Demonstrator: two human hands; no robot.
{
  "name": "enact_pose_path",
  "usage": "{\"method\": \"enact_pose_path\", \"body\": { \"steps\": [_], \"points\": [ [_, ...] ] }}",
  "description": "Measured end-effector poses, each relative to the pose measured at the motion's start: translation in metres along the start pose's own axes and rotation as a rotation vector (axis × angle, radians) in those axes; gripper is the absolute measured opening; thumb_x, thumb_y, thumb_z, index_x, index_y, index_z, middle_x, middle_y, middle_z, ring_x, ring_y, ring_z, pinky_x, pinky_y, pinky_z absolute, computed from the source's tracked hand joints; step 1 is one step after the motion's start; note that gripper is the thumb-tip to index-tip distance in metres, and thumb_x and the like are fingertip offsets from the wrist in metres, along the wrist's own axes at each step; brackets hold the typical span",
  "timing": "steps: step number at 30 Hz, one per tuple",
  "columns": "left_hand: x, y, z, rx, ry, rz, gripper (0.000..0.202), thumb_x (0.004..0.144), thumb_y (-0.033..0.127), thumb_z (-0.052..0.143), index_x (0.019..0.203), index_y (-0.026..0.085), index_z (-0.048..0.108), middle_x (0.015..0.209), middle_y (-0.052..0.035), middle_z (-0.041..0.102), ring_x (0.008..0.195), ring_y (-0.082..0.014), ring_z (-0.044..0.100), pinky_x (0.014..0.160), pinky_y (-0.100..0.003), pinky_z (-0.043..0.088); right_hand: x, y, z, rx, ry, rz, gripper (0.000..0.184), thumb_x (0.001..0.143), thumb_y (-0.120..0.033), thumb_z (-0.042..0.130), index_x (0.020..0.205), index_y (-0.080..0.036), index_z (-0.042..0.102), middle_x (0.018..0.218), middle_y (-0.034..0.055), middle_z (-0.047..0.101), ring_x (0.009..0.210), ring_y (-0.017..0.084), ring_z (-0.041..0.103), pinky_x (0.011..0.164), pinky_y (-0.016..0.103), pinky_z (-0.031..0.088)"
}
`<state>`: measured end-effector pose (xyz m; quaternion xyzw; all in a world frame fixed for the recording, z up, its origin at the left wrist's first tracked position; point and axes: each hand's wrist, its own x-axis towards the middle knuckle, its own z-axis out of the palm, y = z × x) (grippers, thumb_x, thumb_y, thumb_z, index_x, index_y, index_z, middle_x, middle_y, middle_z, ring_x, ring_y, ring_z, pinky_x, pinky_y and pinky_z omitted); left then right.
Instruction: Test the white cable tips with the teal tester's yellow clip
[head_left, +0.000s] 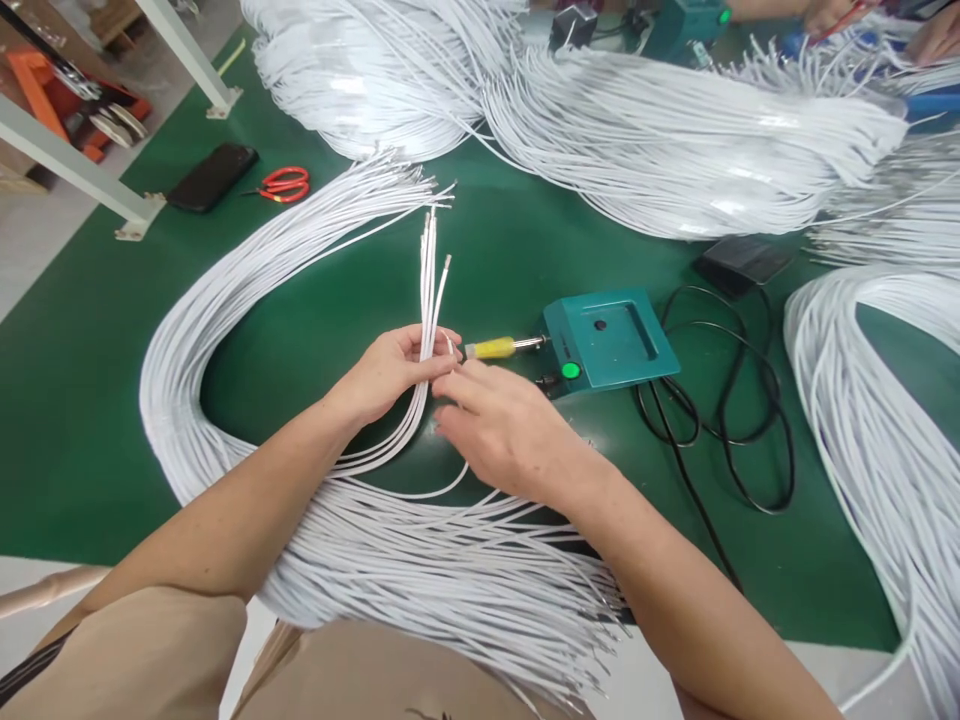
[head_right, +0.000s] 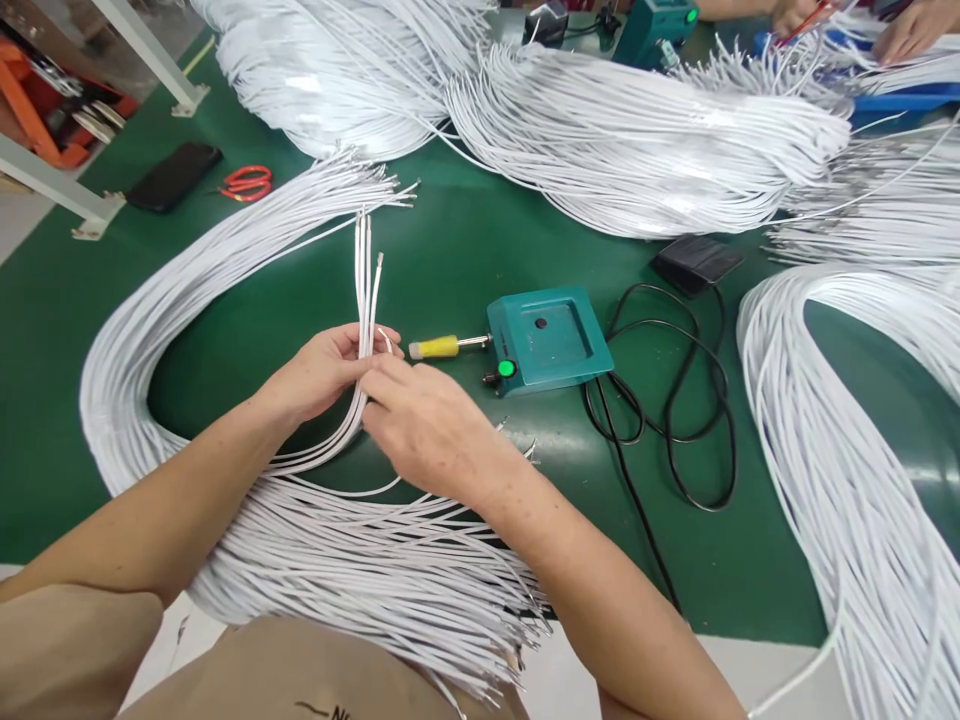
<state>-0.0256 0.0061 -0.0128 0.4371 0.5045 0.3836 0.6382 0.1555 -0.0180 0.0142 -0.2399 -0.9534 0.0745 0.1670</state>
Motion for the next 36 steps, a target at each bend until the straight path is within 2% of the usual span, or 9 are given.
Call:
{"method": "enact_pose_path", "body": {
  "steps": [2, 4, 8, 10, 14, 17, 23, 28, 36],
  "points": [
    [0.000, 0.002, 0.000, -0.011, 0.006, -0.037, 0.036, 0.069, 0.037, 0.078, 0.096, 0.015, 0.070, 0.089, -0.0044, 0.067, 0.078, -0.0118, 0.061, 0.075, -0.024, 0.048, -0.001, -0.006, 0.006, -0.008, -0.088, 0.013, 0.023, 0.089, -0.017, 0.049, 0.072, -0.018, 0.065, 0.084, 0.0083, 0.064, 0.084, 0.022, 0.054, 0.074, 0.037, 0.045],
    [0.000, 0.003, 0.000, -0.019, 0.031, -0.061, 0.037, 0.073, 0.042, 0.074, 0.097, 0.015, 0.072, 0.093, -0.0066, 0.068, 0.083, -0.0131, 0.061, 0.075, -0.023, 0.047, -0.002, -0.011, 0.007, 0.038, -0.233, 0.134, 0.021, 0.087, -0.021, 0.053, 0.070, -0.017, 0.066, 0.072, 0.0084, 0.063, 0.075, 0.023, 0.055, 0.066, 0.037, 0.044],
    [-0.001, 0.002, 0.000, 0.059, 0.054, -0.050, 0.041, 0.075, 0.047, 0.070, 0.105, 0.018, 0.072, 0.096, -0.0064, 0.069, 0.085, -0.0143, 0.060, 0.078, -0.025, 0.046, -0.001, -0.011, -0.007, 0.451, -0.565, 0.368, 0.024, 0.084, -0.027, 0.058, 0.063, -0.020, 0.065, 0.057, 0.0024, 0.059, 0.049, 0.014, 0.046, 0.049, 0.029, 0.034],
    [-0.003, 0.001, 0.001, 0.125, -0.006, -0.028, 0.043, 0.074, 0.045, 0.072, 0.107, 0.018, 0.072, 0.096, -0.0056, 0.071, 0.086, -0.0154, 0.060, 0.082, -0.027, 0.046, 0.001, -0.002, -0.017, 0.595, -0.471, 0.465, 0.029, 0.086, -0.023, 0.055, 0.059, -0.019, 0.061, 0.056, 0.0004, 0.058, 0.048, 0.010, 0.045, 0.049, 0.026, 0.033],
    [-0.008, -0.003, 0.007, 0.206, -0.143, -0.025, 0.044, 0.068, 0.039, 0.078, 0.106, 0.018, 0.071, 0.090, -0.0039, 0.071, 0.078, -0.0155, 0.062, 0.079, -0.029, 0.048, 0.005, 0.022, -0.023, 0.729, 0.209, 0.861, 0.021, 0.088, -0.034, 0.054, 0.076, -0.018, 0.061, 0.061, -0.0032, 0.058, 0.048, 0.007, 0.046, 0.051, 0.023, 0.036],
    [-0.009, -0.004, 0.013, 0.200, -0.187, -0.057, 0.043, 0.063, 0.032, 0.082, 0.101, 0.018, 0.067, 0.077, -0.0001, 0.067, 0.067, -0.0117, 0.061, 0.072, -0.027, 0.048, 0.005, 0.031, -0.017, 1.002, 0.451, 0.909, 0.020, 0.083, -0.038, 0.061, 0.083, -0.018, 0.059, 0.057, -0.0060, 0.055, 0.043, 0.007, 0.045, 0.046, 0.022, 0.036],
    [-0.008, -0.002, 0.020, -0.135, -0.101, 0.047, 0.033, 0.068, 0.024, 0.079, 0.078, 0.017, 0.049, 0.074, 0.0021, 0.064, 0.070, -0.0103, 0.063, 0.064, -0.021, 0.047, 0.010, 0.022, -0.006, 1.243, 0.383, 0.875, 0.024, 0.071, -0.036, 0.074, 0.070, -0.014, 0.064, 0.056, -0.0026, 0.059, 0.047, 0.007, 0.046, 0.046, 0.022, 0.038],
    [-0.008, -0.002, 0.022, -0.123, -0.023, 0.105, 0.037, 0.065, 0.020, 0.080, 0.075, 0.017, 0.045, 0.065, 0.0049, 0.059, 0.062, -0.0079, 0.061, 0.055, -0.018, 0.043, 0.012, 0.023, -0.002, 1.341, 0.367, 0.834, 0.016, 0.075, -0.031, 0.068, 0.074, -0.014, 0.071, 0.054, -0.0032, 0.056, 0.050, 0.008, 0.047, 0.054, 0.024, 0.040],
    [-0.012, 0.002, 0.024, -0.084, 0.024, 0.158, 0.039, 0.067, 0.021, 0.079, 0.074, 0.018, 0.041, 0.064, 0.0055, 0.061, 0.061, -0.0102, 0.064, 0.062, -0.023, 0.050, 0.010, 0.028, 0.009, 1.809, 0.310, 0.850, 0.012, 0.076, -0.025, 0.067, 0.072, -0.013, 0.069, 0.058, -0.0015, 0.053, 0.053, 0.007, 0.044, 0.049, 0.022, 0.033]
  ]
}}
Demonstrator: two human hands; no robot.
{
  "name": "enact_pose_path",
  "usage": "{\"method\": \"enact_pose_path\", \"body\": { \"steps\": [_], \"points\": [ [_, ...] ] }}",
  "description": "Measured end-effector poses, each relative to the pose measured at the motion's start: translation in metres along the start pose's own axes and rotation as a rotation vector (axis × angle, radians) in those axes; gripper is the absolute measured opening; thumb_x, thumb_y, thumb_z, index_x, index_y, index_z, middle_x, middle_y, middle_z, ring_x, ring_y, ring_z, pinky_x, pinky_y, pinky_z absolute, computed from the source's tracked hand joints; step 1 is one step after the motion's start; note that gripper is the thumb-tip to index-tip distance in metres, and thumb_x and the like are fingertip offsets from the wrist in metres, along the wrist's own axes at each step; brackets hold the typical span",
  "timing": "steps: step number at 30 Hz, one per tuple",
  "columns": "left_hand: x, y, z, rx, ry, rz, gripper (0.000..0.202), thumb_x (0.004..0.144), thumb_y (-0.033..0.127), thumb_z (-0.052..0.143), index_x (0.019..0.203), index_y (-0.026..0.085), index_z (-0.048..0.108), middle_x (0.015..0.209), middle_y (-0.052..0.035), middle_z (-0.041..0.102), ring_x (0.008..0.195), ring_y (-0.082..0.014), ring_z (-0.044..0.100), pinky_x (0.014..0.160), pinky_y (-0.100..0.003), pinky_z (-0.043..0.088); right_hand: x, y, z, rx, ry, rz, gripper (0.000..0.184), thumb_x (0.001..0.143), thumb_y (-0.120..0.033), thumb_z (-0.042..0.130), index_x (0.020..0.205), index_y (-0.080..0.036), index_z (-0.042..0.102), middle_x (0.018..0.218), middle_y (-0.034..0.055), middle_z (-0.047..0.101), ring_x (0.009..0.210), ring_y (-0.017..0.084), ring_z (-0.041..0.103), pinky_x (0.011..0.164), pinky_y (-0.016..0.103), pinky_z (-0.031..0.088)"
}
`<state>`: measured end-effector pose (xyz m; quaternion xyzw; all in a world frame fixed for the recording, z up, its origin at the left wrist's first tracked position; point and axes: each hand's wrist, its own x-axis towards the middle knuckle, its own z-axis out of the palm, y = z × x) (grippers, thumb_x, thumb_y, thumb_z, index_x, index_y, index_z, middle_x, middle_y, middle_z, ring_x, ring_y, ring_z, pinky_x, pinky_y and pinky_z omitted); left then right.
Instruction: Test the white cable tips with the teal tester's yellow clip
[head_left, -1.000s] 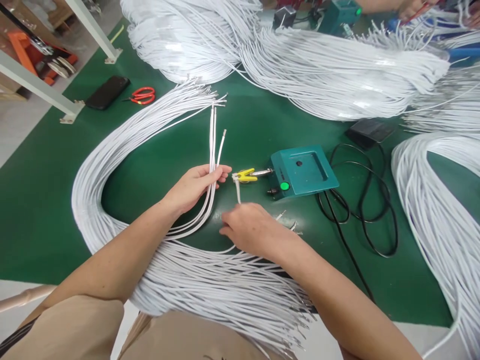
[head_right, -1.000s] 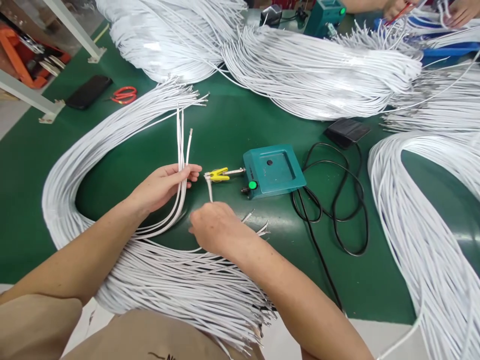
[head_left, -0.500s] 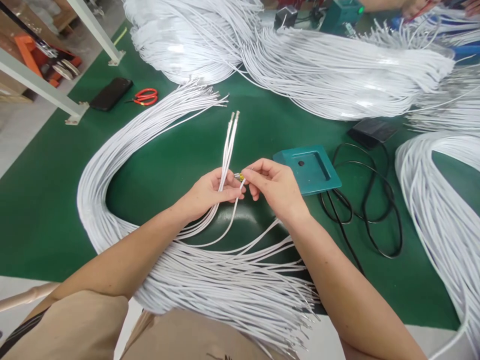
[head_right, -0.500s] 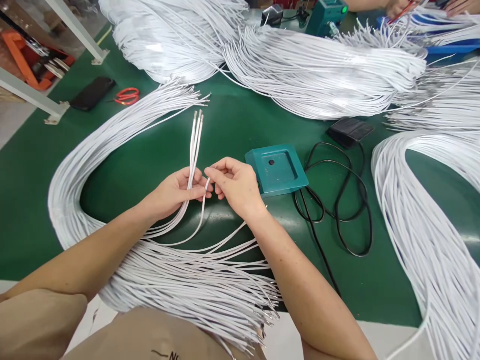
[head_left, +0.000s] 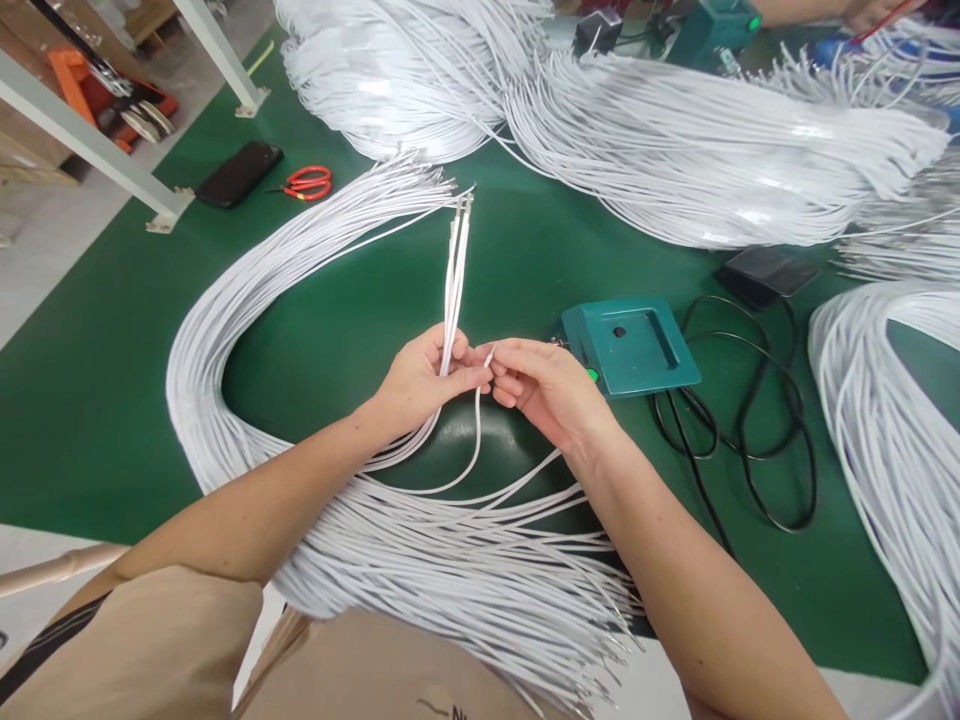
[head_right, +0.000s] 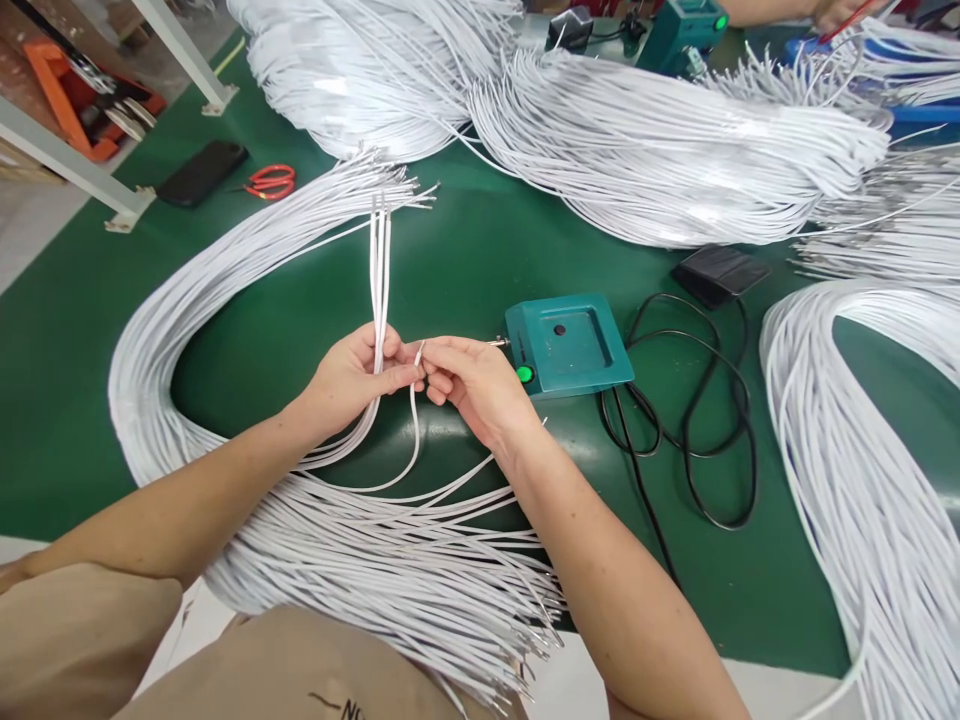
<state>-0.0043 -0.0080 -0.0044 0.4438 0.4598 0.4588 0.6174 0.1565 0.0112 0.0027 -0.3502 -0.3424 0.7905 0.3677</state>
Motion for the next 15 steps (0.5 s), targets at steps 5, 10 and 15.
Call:
{"method": "enact_pose_path", "body": {
  "steps": [5, 10, 15],
  "points": [
    [-0.0027, -0.0017, 0.0003, 0.099, -0.029, 0.029, 0.034, 0.073, 0.020, 0.073, 0.077, 0.019, 0.039, 0.073, 0.0019, 0.068, 0.065, -0.0122, 0.067, 0.066, -0.026, 0.052, -0.0013, -0.0026, 0.0022, -0.030, 0.015, -0.032, 0.016, 0.080, -0.027, 0.064, 0.070, -0.014, 0.067, 0.057, -0.0024, 0.049, 0.052, 0.008, 0.045, 0.049, 0.023, 0.034],
    [-0.0061, -0.0022, 0.0040, 0.141, -0.079, 0.033, 0.034, 0.076, 0.018, 0.070, 0.076, 0.020, 0.036, 0.070, 0.0027, 0.067, 0.066, -0.0133, 0.068, 0.069, -0.028, 0.054, -0.0032, -0.0041, 0.0027, -0.115, 0.025, -0.020, 0.034, 0.083, -0.046, 0.063, 0.070, -0.014, 0.065, 0.050, -0.0066, 0.037, 0.047, 0.008, 0.041, 0.048, 0.024, 0.033],
    [-0.0064, -0.0016, 0.0041, 0.126, -0.088, 0.059, 0.033, 0.076, 0.018, 0.070, 0.076, 0.019, 0.037, 0.070, 0.0036, 0.066, 0.065, -0.0124, 0.068, 0.066, -0.027, 0.054, -0.0023, -0.0024, -0.0017, -0.059, -0.049, 0.036, 0.032, 0.082, -0.041, 0.066, 0.065, -0.015, 0.060, 0.052, -0.0058, 0.042, 0.049, 0.007, 0.043, 0.052, 0.023, 0.035]
  ]
}}
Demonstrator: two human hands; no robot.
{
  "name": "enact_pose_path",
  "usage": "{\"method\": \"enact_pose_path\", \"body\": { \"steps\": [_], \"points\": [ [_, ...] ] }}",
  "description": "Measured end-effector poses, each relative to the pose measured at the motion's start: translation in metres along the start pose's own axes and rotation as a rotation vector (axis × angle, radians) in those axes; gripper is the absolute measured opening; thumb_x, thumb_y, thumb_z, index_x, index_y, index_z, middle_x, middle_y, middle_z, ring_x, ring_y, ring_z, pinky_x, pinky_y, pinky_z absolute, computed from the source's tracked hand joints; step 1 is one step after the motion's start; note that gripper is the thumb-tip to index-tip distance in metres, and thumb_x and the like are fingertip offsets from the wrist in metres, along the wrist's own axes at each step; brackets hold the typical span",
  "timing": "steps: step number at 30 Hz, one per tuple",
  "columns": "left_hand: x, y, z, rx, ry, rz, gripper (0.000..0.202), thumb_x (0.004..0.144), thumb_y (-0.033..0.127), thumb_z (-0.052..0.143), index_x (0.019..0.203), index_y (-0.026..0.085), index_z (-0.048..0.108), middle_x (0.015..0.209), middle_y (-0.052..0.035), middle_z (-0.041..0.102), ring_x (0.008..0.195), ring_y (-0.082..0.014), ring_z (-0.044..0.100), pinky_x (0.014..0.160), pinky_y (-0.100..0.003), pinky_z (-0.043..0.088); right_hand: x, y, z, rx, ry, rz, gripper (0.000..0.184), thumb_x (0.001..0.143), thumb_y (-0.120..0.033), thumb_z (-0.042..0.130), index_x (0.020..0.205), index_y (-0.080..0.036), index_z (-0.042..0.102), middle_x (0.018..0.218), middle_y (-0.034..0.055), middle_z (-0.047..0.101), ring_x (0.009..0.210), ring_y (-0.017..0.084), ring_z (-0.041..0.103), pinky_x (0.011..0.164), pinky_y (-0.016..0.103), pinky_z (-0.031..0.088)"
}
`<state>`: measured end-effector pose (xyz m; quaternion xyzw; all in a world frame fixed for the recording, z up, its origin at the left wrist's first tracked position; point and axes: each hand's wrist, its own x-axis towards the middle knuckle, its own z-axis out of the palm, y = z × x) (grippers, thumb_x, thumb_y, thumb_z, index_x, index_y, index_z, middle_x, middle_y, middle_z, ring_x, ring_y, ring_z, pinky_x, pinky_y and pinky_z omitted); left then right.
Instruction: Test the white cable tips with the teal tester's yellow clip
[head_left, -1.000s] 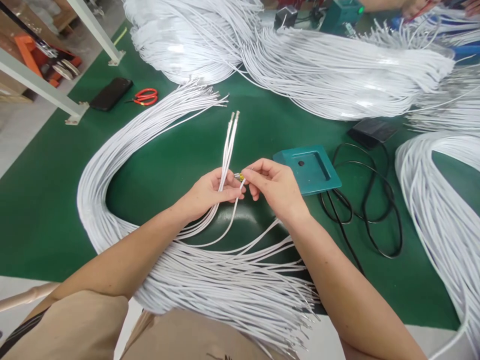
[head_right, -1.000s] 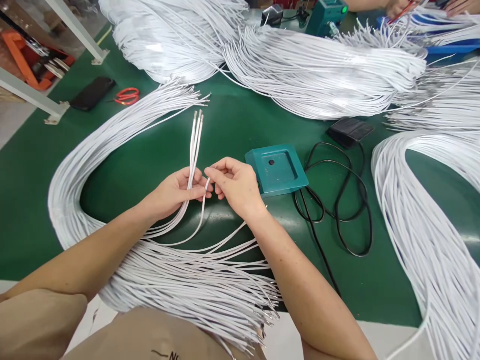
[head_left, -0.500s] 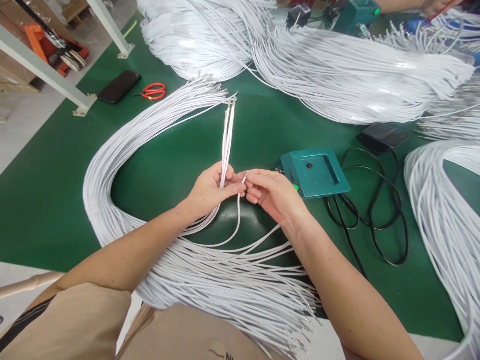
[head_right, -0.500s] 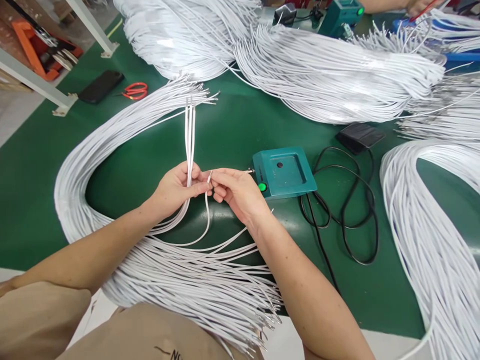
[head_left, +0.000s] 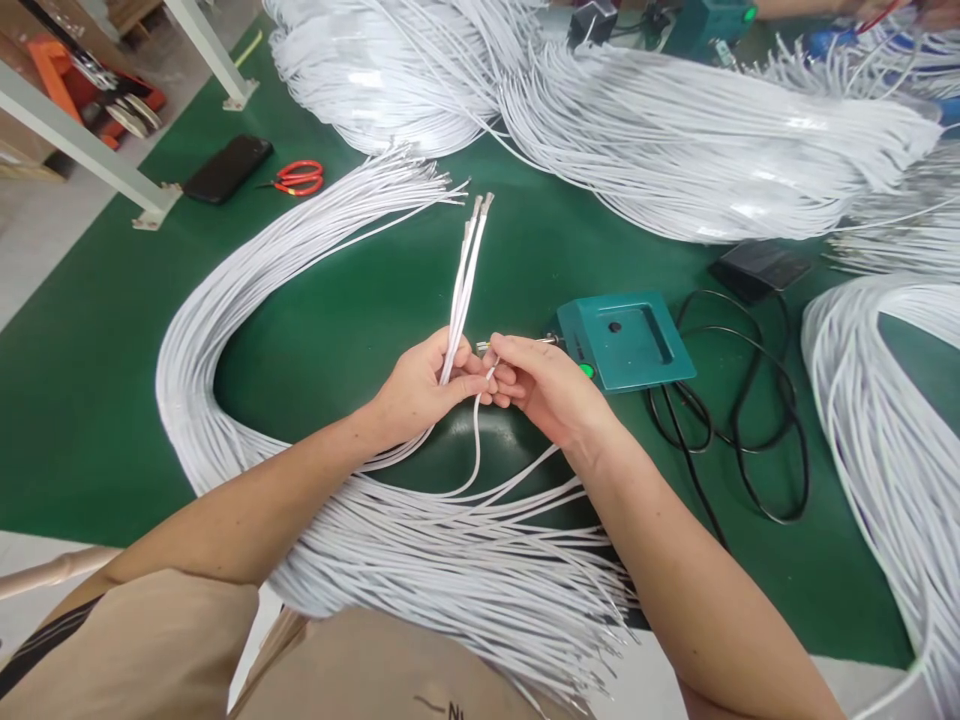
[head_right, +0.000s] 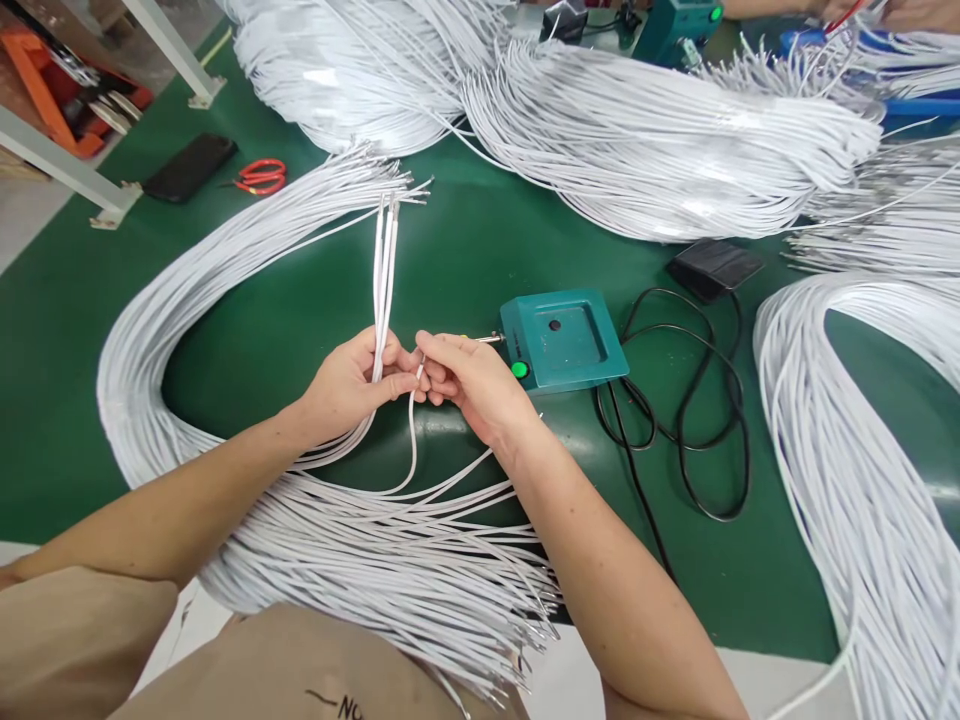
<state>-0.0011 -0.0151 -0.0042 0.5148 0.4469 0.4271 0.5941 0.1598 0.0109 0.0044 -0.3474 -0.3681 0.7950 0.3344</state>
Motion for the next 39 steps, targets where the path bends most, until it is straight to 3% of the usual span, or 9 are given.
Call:
{"method": "enact_pose_path", "body": {
  "steps": [5, 10, 13, 16, 19, 23, 27, 33, 39],
  "points": [
    [0.001, 0.001, -0.002, -0.038, 0.031, 0.010, 0.032, 0.074, 0.018, 0.071, 0.077, 0.018, 0.040, 0.075, 0.0017, 0.067, 0.063, -0.0105, 0.065, 0.062, -0.024, 0.052, -0.001, -0.001, -0.002, 0.046, -0.022, 0.011, 0.028, 0.082, -0.040, 0.066, 0.070, -0.015, 0.063, 0.055, -0.0047, 0.047, 0.054, 0.008, 0.046, 0.057, 0.024, 0.040],
    [0.002, 0.003, -0.005, -0.036, 0.002, 0.049, 0.034, 0.076, 0.022, 0.071, 0.105, 0.019, 0.052, 0.073, 0.0026, 0.063, 0.067, -0.0113, 0.064, 0.064, -0.023, 0.050, -0.004, -0.004, 0.004, -0.156, 0.161, -0.116, 0.028, 0.074, -0.043, 0.072, 0.073, -0.016, 0.067, 0.069, -0.0007, 0.061, 0.058, 0.009, 0.050, 0.062, 0.026, 0.044],
    [0.003, 0.003, -0.005, -0.038, -0.021, 0.017, 0.039, 0.076, 0.023, 0.071, 0.113, 0.018, 0.057, 0.072, 0.0021, 0.060, 0.066, -0.0111, 0.062, 0.060, -0.022, 0.048, -0.005, -0.001, 0.006, -0.440, 0.275, -0.216, 0.020, 0.076, -0.036, 0.070, 0.077, -0.017, 0.067, 0.069, 0.0001, 0.063, 0.060, 0.011, 0.053, 0.063, 0.027, 0.045],
    [0.004, 0.003, -0.006, -0.193, -0.017, -0.111, 0.033, 0.075, 0.020, 0.071, 0.106, 0.017, 0.060, 0.070, 0.0022, 0.060, 0.062, -0.0095, 0.060, 0.057, -0.021, 0.046, -0.005, 0.006, 0.007, -0.915, 0.386, -0.454, 0.018, 0.087, -0.028, 0.055, 0.075, -0.018, 0.063, 0.073, 0.0026, 0.062, 0.066, 0.014, 0.054, 0.066, 0.029, 0.043],
    [0.007, 0.002, -0.009, -0.383, -0.023, -0.287, 0.033, 0.073, 0.017, 0.072, 0.103, 0.015, 0.061, 0.072, 0.0001, 0.062, 0.062, -0.0085, 0.060, 0.053, -0.018, 0.043, -0.005, 0.011, 0.004, -1.456, 0.376, -0.697, 0.030, 0.094, -0.021, 0.039, 0.075, -0.016, 0.062, 0.079, 0.0077, 0.060, 0.074, 0.017, 0.052, 0.072, 0.031, 0.041],
    [0.011, 0.000, -0.014, -0.340, 0.033, -0.316, 0.035, 0.073, 0.016, 0.072, 0.106, 0.014, 0.060, 0.076, -0.0023, 0.066, 0.065, -0.0089, 0.063, 0.052, -0.017, 0.041, -0.003, 0.003, -0.007, -1.820, 0.358, -0.749, 0.026, 0.095, -0.022, 0.038, 0.096, -0.016, 0.064, 0.095, 0.0099, 0.065, 0.088, 0.022, 0.053, 0.087, 0.038, 0.039],
    [0.012, -0.002, -0.014, -0.071, 0.122, -0.224, 0.038, 0.071, 0.017, 0.073, 0.107, 0.015, 0.059, 0.077, -0.0029, 0.067, 0.067, -0.0132, 0.067, 0.048, -0.017, 0.041, -0.001, -0.008, -0.019, -1.940, 0.365, -0.661, 0.022, 0.092, -0.018, 0.042, 0.096, -0.017, 0.063, 0.094, 0.0089, 0.069, 0.096, 0.025, 0.054, 0.105, 0.046, 0.028],
    [0.013, -0.003, -0.011, 0.088, 0.128, -0.211, 0.038, 0.071, 0.018, 0.072, 0.106, 0.016, 0.059, 0.078, -0.0033, 0.069, 0.069, -0.0163, 0.070, 0.048, -0.018, 0.045, -0.001, -0.013, -0.025, -1.915, 0.257, -0.569, 0.021, 0.086, -0.010, 0.044, 0.087, -0.017, 0.063, 0.083, 0.0077, 0.069, 0.089, 0.023, 0.055, 0.104, 0.043, 0.032],
    [0.015, -0.012, -0.010, 0.144, 0.171, -0.184, 0.036, 0.068, 0.019, 0.073, 0.102, 0.016, 0.061, 0.076, -0.0034, 0.070, 0.066, -0.0168, 0.070, 0.048, -0.019, 0.049, 0.002, -0.009, -0.030, -1.945, 0.282, -0.647, 0.027, 0.084, -0.007, 0.040, 0.082, -0.020, 0.063, 0.069, 0.0057, 0.062, 0.082, 0.023, 0.050, 0.102, 0.045, 0.034]
  ]
}}
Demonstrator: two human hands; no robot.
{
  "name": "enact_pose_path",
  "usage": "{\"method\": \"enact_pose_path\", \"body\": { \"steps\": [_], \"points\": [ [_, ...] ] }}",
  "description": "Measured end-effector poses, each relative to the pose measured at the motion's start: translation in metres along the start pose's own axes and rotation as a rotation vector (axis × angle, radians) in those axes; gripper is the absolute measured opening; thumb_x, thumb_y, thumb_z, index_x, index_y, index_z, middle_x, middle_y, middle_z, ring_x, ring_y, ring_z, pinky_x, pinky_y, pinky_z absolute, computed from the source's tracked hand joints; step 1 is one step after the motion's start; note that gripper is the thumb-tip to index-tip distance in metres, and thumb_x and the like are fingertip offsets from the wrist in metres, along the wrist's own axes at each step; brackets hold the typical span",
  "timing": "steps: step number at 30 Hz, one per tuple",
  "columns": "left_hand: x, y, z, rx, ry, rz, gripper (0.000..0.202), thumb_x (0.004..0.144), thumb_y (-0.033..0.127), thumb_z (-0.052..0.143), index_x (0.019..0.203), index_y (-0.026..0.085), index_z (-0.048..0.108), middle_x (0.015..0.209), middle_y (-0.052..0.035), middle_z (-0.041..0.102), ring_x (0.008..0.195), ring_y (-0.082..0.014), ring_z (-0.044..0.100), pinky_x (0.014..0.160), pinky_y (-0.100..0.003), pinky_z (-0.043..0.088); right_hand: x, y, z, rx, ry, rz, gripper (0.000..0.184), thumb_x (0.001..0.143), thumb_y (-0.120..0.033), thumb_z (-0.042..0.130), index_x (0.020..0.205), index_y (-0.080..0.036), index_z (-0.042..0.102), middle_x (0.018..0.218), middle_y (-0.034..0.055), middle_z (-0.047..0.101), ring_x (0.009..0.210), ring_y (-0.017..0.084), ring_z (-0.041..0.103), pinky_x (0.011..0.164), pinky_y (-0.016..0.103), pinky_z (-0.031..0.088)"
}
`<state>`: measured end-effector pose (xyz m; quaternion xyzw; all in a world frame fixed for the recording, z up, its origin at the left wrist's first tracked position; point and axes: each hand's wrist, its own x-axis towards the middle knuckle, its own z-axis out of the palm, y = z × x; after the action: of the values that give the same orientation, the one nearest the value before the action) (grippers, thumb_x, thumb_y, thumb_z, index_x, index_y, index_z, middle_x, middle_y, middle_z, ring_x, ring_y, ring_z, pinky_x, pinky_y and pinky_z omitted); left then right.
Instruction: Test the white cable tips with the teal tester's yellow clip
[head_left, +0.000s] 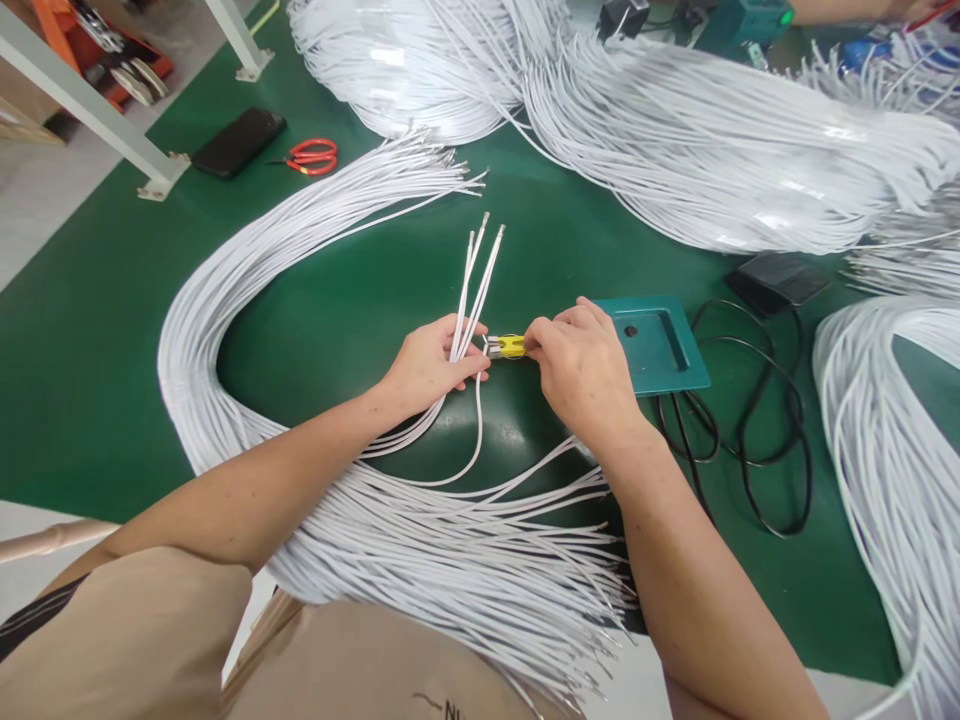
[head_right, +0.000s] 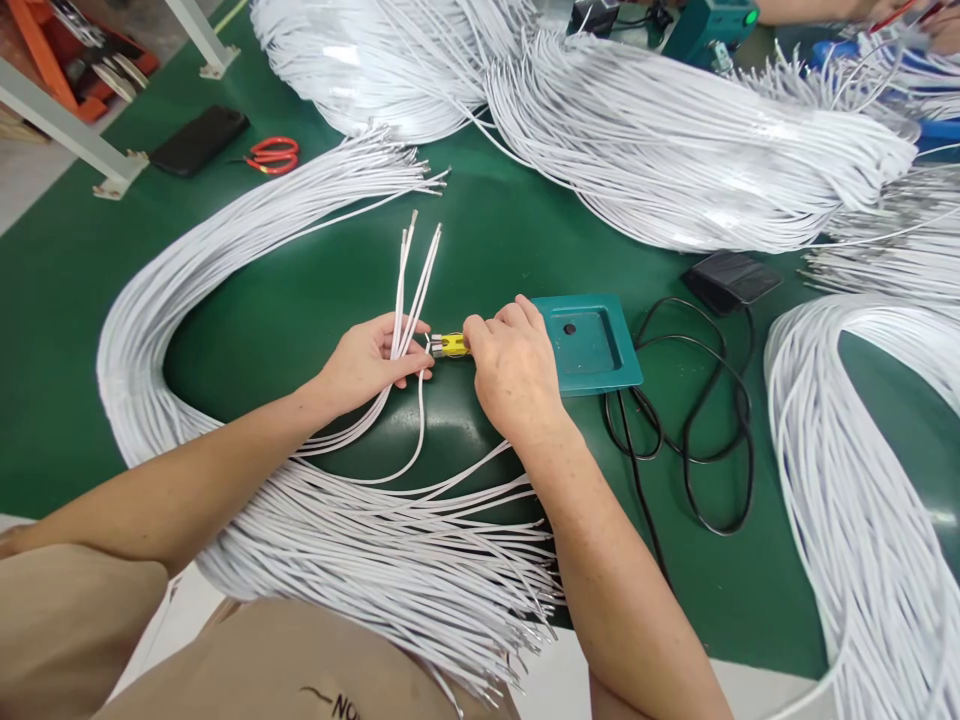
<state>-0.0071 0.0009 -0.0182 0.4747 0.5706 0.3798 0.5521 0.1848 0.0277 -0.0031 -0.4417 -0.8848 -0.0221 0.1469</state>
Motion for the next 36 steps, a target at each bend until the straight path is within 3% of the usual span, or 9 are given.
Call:
{"method": "enact_pose_path", "body": {
  "steps": [7, 10, 13, 15, 20, 23, 28, 34, 36],
  "points": [
    [0.004, -0.006, 0.002, 0.082, -0.004, 0.000, 0.037, 0.067, 0.019, 0.074, 0.102, 0.017, 0.062, 0.078, -0.0047, 0.071, 0.067, -0.0179, 0.070, 0.050, -0.021, 0.052, -0.001, -0.002, -0.003, -0.001, -0.007, 0.024, 0.023, 0.088, -0.012, 0.042, 0.086, -0.019, 0.064, 0.069, 0.0047, 0.062, 0.084, 0.022, 0.053, 0.109, 0.046, 0.031],
    [0.004, -0.005, 0.002, 0.009, -0.030, -0.037, 0.038, 0.068, 0.020, 0.074, 0.103, 0.015, 0.061, 0.077, -0.0056, 0.071, 0.068, -0.0181, 0.071, 0.052, -0.022, 0.053, -0.003, 0.000, -0.008, -0.056, 0.062, 0.131, 0.020, 0.091, -0.022, 0.046, 0.101, -0.018, 0.063, 0.097, 0.0104, 0.069, 0.105, 0.027, 0.054, 0.112, 0.057, 0.019],
    [0.006, -0.005, 0.000, -0.067, -0.057, -0.073, 0.039, 0.067, 0.019, 0.076, 0.103, 0.013, 0.061, 0.076, -0.0060, 0.071, 0.068, -0.0179, 0.071, 0.055, -0.023, 0.054, -0.008, 0.008, -0.007, -0.176, 0.144, 0.312, 0.033, 0.094, -0.028, 0.044, 0.122, -0.014, 0.056, 0.132, 0.0192, 0.055, 0.127, 0.034, 0.042, 0.109, 0.065, 0.014],
    [0.007, -0.005, -0.003, -0.105, -0.066, -0.095, 0.039, 0.067, 0.018, 0.077, 0.102, 0.013, 0.061, 0.077, -0.0061, 0.071, 0.067, -0.0174, 0.071, 0.057, -0.023, 0.054, -0.010, 0.013, -0.004, -0.197, 0.143, 0.346, 0.038, 0.094, -0.029, 0.042, 0.128, -0.014, 0.052, 0.138, 0.0205, 0.049, 0.130, 0.036, 0.039, 0.107, 0.067, 0.016],
    [0.006, 0.001, -0.014, -0.163, -0.052, -0.061, 0.044, 0.067, 0.020, 0.078, 0.107, 0.014, 0.060, 0.077, -0.0046, 0.070, 0.070, -0.0168, 0.070, 0.057, -0.021, 0.050, -0.009, 0.013, -0.006, -0.122, 0.182, 0.302, 0.035, 0.094, -0.027, 0.043, 0.125, -0.015, 0.055, 0.137, 0.0184, 0.052, 0.127, 0.034, 0.043, 0.107, 0.062, 0.021],
    [0.004, 0.003, -0.016, -0.190, -0.080, -0.027, 0.048, 0.069, 0.024, 0.078, 0.113, 0.015, 0.061, 0.078, -0.0027, 0.068, 0.071, -0.0145, 0.068, 0.057, -0.020, 0.047, -0.007, -0.001, -0.016, 0.090, 0.188, 0.109, 0.028, 0.094, -0.025, 0.045, 0.114, -0.015, 0.062, 0.124, 0.0145, 0.062, 0.113, 0.027, 0.053, 0.101, 0.047, 0.037],
    [0.002, 0.004, -0.014, -0.194, -0.134, -0.039, 0.035, 0.065, 0.030, 0.081, 0.093, 0.014, 0.067, 0.076, -0.0004, 0.065, 0.064, -0.0092, 0.061, 0.059, -0.020, 0.047, -0.011, -0.042, -0.020, 0.458, -0.109, -0.355, 0.024, 0.092, -0.020, 0.049, 0.076, -0.017, 0.067, 0.081, 0.0073, 0.069, 0.080, 0.018, 0.057, 0.079, 0.032, 0.046],
    [0.002, 0.006, -0.016, -0.158, -0.080, -0.028, 0.032, 0.074, 0.043, 0.072, 0.092, 0.016, 0.071, 0.087, -0.0057, 0.068, 0.081, -0.0134, 0.062, 0.069, -0.022, 0.049, -0.023, -0.061, -0.016, 0.478, -0.625, -0.159, 0.028, 0.085, -0.022, 0.058, 0.057, -0.019, 0.060, 0.049, 0.0025, 0.054, 0.046, 0.014, 0.042, 0.048, 0.030, 0.034],
    [0.001, 0.005, -0.017, -0.133, -0.099, -0.037, 0.034, 0.075, 0.044, 0.071, 0.093, 0.016, 0.072, 0.084, -0.0054, 0.068, 0.077, -0.0128, 0.061, 0.069, -0.023, 0.048, -0.019, -0.054, -0.023, 0.604, -0.693, -0.099, 0.034, 0.085, -0.022, 0.057, 0.052, -0.020, 0.056, 0.047, 0.0003, 0.053, 0.041, 0.010, 0.037, 0.045, 0.028, 0.030]
  ]
}}
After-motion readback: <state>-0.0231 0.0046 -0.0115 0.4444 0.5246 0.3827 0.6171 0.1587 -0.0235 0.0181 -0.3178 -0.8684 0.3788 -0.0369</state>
